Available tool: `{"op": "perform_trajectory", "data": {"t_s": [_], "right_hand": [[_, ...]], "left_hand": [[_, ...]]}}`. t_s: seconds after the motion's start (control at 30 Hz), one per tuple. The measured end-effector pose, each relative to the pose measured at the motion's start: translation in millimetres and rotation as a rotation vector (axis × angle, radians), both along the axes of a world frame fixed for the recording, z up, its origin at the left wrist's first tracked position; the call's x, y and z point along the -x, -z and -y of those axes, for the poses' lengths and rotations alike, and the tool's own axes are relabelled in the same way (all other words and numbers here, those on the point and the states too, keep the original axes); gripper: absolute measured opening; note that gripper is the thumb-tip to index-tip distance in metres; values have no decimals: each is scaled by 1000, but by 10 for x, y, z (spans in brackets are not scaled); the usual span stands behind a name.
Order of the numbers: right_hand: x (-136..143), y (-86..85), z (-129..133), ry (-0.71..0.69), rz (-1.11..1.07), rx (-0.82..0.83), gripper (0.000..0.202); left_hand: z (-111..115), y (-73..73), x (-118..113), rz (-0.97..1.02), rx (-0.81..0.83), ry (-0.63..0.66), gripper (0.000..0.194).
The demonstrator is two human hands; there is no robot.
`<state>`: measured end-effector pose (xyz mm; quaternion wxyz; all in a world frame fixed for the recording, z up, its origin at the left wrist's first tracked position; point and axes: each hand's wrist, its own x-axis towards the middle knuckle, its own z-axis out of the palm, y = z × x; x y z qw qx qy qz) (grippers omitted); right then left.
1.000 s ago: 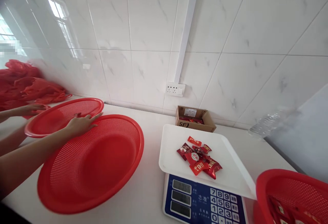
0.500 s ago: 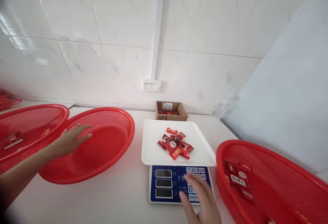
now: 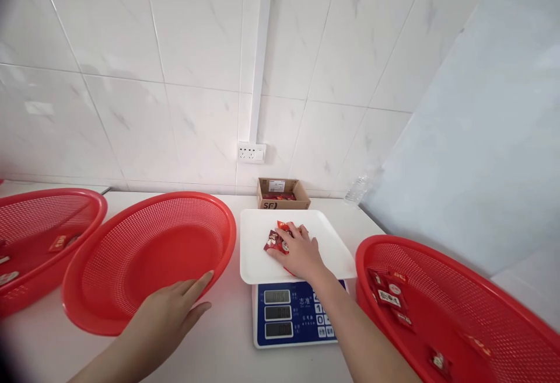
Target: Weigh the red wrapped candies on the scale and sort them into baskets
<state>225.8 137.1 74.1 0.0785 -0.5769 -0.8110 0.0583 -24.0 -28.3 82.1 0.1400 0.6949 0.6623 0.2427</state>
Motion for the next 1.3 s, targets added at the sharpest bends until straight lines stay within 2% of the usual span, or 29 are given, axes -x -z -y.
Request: {"op": "perform_trajectory", "data": {"t_s": [0.1, 0.2, 0.3, 0.4, 0.53, 0.63, 0.77, 0.87, 0.93, 0.97, 1.0, 1.1, 1.13, 1.23, 1.3], "right_hand": [[11, -14, 22, -65, -46, -89, 56], [3, -27, 32, -121, -169, -180, 35], [-29, -40, -6, -116, -293, -213, 25], [-88, -79, -96, -1, -384, -245, 22], [-72, -225, -226, 286, -618, -310, 22], [189, -402, -232, 304, -851, -326, 25], [842, -604, -55, 79, -1007, -266, 32], [1241, -633, 128, -214, -916, -6, 43], [1323, -587, 202, -385, -775, 152, 50], [1298, -550, 215, -420, -706, 172, 53], [1233, -506, 213, -410, -638, 152, 56], [871, -354, 152, -213, -401, 35, 71], [729, -302, 128, -167, -309, 45, 76], [374, -154, 63, -200, -116, 127, 85], [244, -76, 4, -229, -38, 148, 84]], "left_hand": [[-29, -75, -98, -50, 66, 65, 44], [-62, -142, -181, -62, 74, 120, 45], [-91, -230, -257, -94, 100, 188, 43], [-90, -342, -313, -213, 156, 246, 41], [-46, -457, -325, -341, 189, 277, 43], [-20, -486, -310, -359, 215, 294, 45], [-26, -472, -308, -353, 200, 301, 46], [-43, -445, -308, -359, 211, 301, 47], [-47, -435, -298, -367, 222, 300, 48], [-45, -435, -290, -373, 223, 301, 49], [-40, -440, -281, -380, 224, 304, 50], [-18, -483, -253, -395, 245, 331, 52], [-9, -502, -245, -396, 259, 343, 52], [7, -548, -227, -387, 297, 372, 55], [9, -557, -220, -380, 298, 382, 58]]}}
